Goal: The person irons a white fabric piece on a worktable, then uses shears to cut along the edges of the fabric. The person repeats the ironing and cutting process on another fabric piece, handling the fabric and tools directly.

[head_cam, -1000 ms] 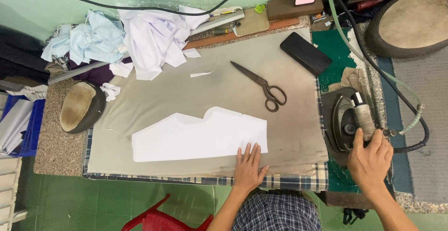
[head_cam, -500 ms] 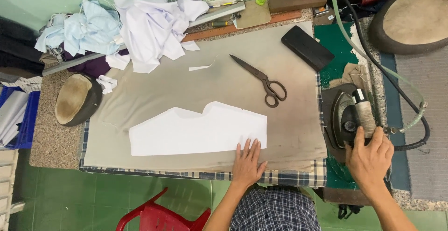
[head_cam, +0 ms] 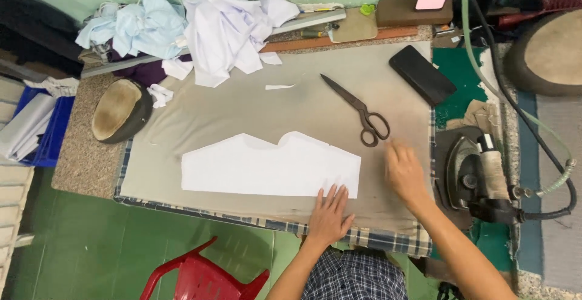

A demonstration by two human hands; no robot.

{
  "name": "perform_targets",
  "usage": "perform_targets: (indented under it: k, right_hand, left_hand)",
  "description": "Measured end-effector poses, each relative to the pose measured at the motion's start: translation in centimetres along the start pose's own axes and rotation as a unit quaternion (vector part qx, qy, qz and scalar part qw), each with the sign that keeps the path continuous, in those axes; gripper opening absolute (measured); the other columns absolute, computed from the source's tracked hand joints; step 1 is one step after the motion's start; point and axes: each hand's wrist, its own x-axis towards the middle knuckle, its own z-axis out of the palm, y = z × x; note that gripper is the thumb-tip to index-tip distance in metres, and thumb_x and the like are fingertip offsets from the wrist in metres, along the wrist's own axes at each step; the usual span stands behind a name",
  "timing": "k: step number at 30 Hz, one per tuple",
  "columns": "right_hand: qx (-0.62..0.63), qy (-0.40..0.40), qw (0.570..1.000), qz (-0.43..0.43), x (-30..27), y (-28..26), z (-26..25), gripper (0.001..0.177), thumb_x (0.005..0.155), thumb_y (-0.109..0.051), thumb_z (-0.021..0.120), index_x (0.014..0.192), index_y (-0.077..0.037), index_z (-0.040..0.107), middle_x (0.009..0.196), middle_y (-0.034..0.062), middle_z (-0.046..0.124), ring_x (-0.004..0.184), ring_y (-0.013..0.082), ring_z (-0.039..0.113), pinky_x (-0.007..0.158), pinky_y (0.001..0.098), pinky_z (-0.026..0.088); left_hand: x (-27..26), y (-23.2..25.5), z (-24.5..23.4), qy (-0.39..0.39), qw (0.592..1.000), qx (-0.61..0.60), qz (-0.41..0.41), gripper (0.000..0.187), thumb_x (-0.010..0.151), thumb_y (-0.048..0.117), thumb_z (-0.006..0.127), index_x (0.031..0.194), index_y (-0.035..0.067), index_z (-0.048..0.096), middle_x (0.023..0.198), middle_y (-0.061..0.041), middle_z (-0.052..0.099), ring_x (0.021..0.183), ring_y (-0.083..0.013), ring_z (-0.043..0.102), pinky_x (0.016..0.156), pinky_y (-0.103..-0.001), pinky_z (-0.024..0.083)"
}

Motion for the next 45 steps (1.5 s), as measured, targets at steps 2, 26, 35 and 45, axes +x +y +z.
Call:
perform_targets:
  k: [2, 26, 35, 45]
  right_hand:
    - [0.019, -0.03, 0.999, -0.017, 1.5, -0.2, 4.2, 0.051, 0.09, 0.009, 0.047, 0.141, 0.005, 0.055, 0.146, 0.0236, 0.055, 0.105, 0.0449, 0.058, 0.083, 0.049, 0.057]
    - [0.131, -0.231, 0.764, 0.588, -7.6, -8.5, 0.6, 0.071, 0.104, -0.029, 0.081, 0.156, 0.009, 0.051, 0.107, 0.0363, 0.076, 0.089, 0.0431, 0.074, 0.06, 0.0593, 0.059]
    - [0.076, -0.182, 0.75, 0.632, -11.9, -16.9, -0.1, 0.076, 0.101, -0.046, 0.08, 0.15, 0.008, 0.061, 0.135, 0.0337, 0.066, 0.109, 0.0481, 0.067, 0.084, 0.0595, 0.057]
    - [0.309, -0.122, 0.682, 0.652, -8.2, -19.3, -3.5, 0.064, 0.105, -0.016, 0.074, 0.156, 0.01, 0.044, 0.117, 0.034, 0.06, 0.094, 0.0451, 0.062, 0.075, 0.0547, 0.051]
  left_hand:
    - [0.1, 0.4, -0.5, -0.022, 1.0, 0.001, -0.022, 0.076, 0.109, 0.057, 0.01, 0.163, 0.004, 0.017, 0.171, -0.013, 0.017, 0.159, -0.0288, 0.007, 0.126, -0.055, 0.0]
    - [-13.7, -28.9, -7.4, 0.297, 0.953, -0.011, -0.054, 0.036, 0.107, 0.031, 0.054, 0.112, -0.002, 0.068, 0.117, -0.021, 0.066, 0.111, -0.0374, 0.06, 0.101, -0.05, 0.047]
    - [-15.7, -34.8, -8.4, 0.279, 0.944, 0.025, -0.172, 0.058, 0.105, 0.052, 0.043, 0.121, -0.001, 0.06, 0.127, -0.024, 0.057, 0.119, -0.0407, 0.051, 0.105, -0.055, 0.041]
    - [-17.4, -35.7, -8.4, 0.18, 0.963, 0.063, -0.191, 0.057, 0.105, 0.055, 0.039, 0.107, 0.003, 0.062, 0.105, -0.014, 0.059, 0.094, -0.0295, 0.051, 0.082, -0.043, 0.043]
